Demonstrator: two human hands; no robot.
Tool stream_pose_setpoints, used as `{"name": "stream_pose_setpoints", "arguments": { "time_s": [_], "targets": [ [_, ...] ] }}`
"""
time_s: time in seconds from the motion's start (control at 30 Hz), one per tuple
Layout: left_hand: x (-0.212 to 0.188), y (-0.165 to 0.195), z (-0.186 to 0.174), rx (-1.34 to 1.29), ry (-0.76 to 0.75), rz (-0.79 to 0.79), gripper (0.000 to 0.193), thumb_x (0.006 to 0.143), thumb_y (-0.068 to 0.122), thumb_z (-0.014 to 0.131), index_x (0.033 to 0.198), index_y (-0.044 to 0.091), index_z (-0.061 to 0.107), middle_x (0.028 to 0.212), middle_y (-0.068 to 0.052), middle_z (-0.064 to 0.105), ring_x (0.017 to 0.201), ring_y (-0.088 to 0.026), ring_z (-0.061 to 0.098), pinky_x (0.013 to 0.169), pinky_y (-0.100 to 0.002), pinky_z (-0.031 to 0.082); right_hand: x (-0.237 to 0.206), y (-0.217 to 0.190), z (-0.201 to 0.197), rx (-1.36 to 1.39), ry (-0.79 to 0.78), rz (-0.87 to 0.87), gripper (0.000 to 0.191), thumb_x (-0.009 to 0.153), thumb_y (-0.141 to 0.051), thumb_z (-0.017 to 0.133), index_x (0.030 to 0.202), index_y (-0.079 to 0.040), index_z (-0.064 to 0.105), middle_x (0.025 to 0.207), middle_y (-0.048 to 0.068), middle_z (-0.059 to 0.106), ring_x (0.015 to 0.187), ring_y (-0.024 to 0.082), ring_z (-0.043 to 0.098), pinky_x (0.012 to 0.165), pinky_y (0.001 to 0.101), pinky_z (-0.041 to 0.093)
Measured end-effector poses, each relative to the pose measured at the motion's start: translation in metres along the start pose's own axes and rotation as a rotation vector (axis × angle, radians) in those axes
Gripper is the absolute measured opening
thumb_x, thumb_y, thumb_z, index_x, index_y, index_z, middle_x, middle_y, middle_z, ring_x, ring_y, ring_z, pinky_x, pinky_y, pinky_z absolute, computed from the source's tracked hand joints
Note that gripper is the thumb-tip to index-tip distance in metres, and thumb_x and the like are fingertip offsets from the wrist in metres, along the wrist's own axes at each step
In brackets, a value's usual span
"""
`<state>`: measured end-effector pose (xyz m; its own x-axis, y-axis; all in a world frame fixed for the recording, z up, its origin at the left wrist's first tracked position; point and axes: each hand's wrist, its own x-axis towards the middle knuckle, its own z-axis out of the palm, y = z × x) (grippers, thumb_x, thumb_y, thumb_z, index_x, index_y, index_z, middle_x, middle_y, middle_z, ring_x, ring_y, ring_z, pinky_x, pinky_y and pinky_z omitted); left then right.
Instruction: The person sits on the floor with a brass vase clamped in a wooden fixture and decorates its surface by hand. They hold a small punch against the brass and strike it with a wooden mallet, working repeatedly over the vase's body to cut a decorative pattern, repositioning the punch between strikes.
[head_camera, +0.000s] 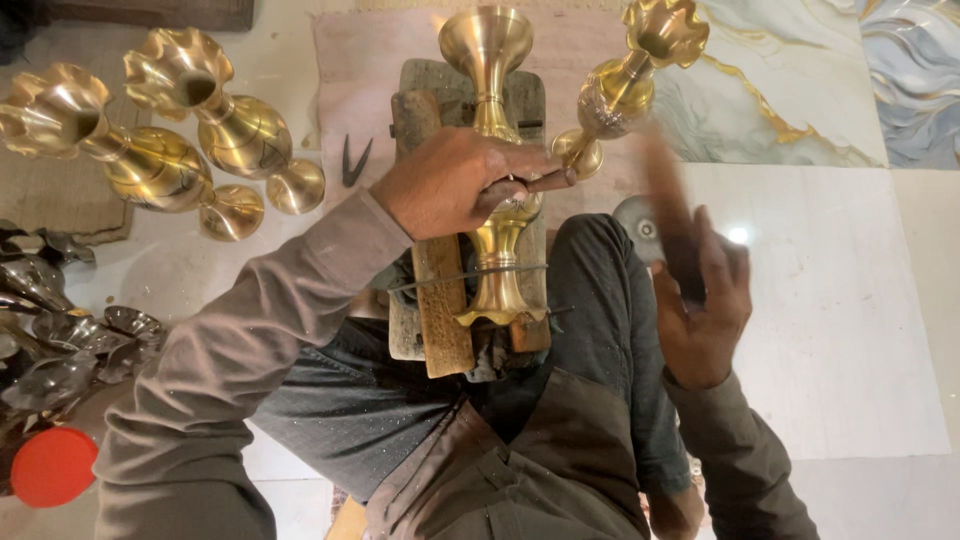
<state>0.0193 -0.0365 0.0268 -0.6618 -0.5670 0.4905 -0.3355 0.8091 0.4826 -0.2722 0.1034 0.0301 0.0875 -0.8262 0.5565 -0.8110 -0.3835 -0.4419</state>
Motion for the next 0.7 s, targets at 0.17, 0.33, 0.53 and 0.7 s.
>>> {"name": "stream_pose_setpoints", "arguments": {
  "time_s": [0.17, 0.33, 0.53, 0.7],
  "targets": [
    [-0.004, 0.004, -0.004, 0.012, -0.147, -0.232, 0.052, 0.096, 0.018, 0.074, 0.146, 0.017, 0.059, 0.115, -0.016, 0.075, 0.084, -0.028, 0.078, 0.081, -0.041, 0.064, -0.002, 0.002, 0.003, -0.161, -0.033, -0.086, 0.062, 0.094, 0.007, 0.069, 0.153, -0.005, 0.056, 0.123, 0.018, 0.058, 0.112, 0.033, 0.061, 0.094, 0.0410, 0.053],
    [-0.007, 0.007, -0.005, -0.020, 0.008, -0.076, 0.051, 0.091, 0.009, 0.072, 0.141, 0.012, 0.062, 0.119, -0.015, 0.076, 0.086, -0.028, 0.079, 0.079, -0.039, 0.065, 0.000, -0.001, 0.002, -0.019, -0.038, -0.034, 0.062, 0.093, 0.005, 0.070, 0.152, -0.007, 0.054, 0.124, 0.015, 0.057, 0.112, 0.029, 0.059, 0.095, 0.0402, 0.051],
    [-0.011, 0.004, -0.004, -0.003, -0.008, -0.074, 0.047, 0.094, 0.007, 0.072, 0.139, 0.012, 0.063, 0.121, -0.016, 0.075, 0.086, -0.026, 0.079, 0.081, -0.039, 0.065, 0.000, -0.004, 0.006, -0.120, -0.035, -0.051, 0.065, 0.092, 0.003, 0.071, 0.154, -0.007, 0.052, 0.125, 0.017, 0.057, 0.113, 0.031, 0.057, 0.095, 0.0403, 0.050],
    [-0.012, 0.003, -0.003, -0.016, 0.043, -0.020, 0.050, 0.091, 0.009, 0.074, 0.140, 0.012, 0.063, 0.125, -0.017, 0.073, 0.093, -0.028, 0.078, 0.084, -0.040, 0.064, 0.001, -0.008, 0.007, 0.115, 0.013, 0.033, 0.063, 0.099, 0.002, 0.069, 0.157, -0.010, 0.050, 0.127, 0.015, 0.055, 0.112, 0.029, 0.058, 0.095, 0.0376, 0.052]
  ]
}}
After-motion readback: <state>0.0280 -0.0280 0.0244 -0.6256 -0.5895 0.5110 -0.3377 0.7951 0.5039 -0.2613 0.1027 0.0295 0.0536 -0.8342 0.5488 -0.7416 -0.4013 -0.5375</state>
